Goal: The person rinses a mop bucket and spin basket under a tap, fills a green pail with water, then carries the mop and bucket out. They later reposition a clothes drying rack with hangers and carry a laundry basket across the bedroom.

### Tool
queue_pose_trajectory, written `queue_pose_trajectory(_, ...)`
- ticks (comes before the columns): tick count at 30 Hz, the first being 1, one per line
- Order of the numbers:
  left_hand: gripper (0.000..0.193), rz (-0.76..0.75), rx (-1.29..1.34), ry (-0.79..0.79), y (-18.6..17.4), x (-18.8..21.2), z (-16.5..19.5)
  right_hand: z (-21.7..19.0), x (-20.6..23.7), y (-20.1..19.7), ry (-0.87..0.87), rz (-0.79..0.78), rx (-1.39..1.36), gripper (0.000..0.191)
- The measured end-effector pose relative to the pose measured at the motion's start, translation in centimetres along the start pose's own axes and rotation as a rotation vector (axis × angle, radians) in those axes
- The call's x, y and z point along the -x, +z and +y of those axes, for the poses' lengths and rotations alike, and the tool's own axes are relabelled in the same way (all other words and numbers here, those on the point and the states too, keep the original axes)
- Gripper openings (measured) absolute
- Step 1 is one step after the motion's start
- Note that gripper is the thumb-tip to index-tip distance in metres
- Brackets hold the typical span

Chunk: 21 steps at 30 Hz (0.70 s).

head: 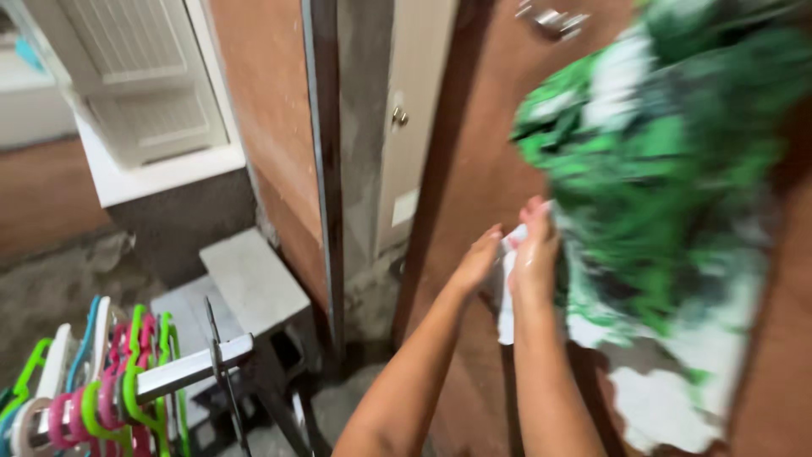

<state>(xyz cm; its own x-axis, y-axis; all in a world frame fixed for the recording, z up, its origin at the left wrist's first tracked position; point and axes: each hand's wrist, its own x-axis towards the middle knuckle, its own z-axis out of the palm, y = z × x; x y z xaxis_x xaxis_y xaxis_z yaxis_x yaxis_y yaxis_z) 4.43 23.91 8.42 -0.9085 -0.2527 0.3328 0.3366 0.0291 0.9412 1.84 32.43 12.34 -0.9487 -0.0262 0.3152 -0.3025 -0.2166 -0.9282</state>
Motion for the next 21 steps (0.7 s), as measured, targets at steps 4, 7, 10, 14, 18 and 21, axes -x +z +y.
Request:
queue_pose_trajectory(4, 0.064, -0.242, 0.389, 0.219, 2.8, -2.4, -3.1, 2.2, -6.1, 0.0, 0.08, 0.044, -0.314, 0.074)
queue_pose_trajectory(7, 0.053, -0.308, 0.14, 0.127, 5.0, -4.6, -6.1, 3.0, -12.0, -1.5, 0.086, 0.094, -0.337, 0.062)
queue_pose_trajectory(10, 0.048, -0.401, 0.246, 0.215, 6.7, -7.5, -9.0, 3.3, -15.5, -4.3, -0.084, 0.24, -0.293, 0.056)
queue_pose_trajectory(14, 0.048, -0.166, -0.026, 0.052, 6.6, -12.6, -12.2, 3.3, -15.3, -7.5, -0.434, 0.4, 0.082, 0.05)
queue_pose_trajectory(18, 0.049, -0.131, -0.136, 0.148, 8.3, -17.9, -14.5, 3.6, -15.9, -9.7, -0.595, 0.453, 0.43, 0.049)
queue_pose_trajectory(21, 0.05, -0.229, -0.022, 0.027, 11.3, -19.8, -15.9, 5.9, -18.9, -12.4, -0.564, 0.317, 0.507, 0.047)
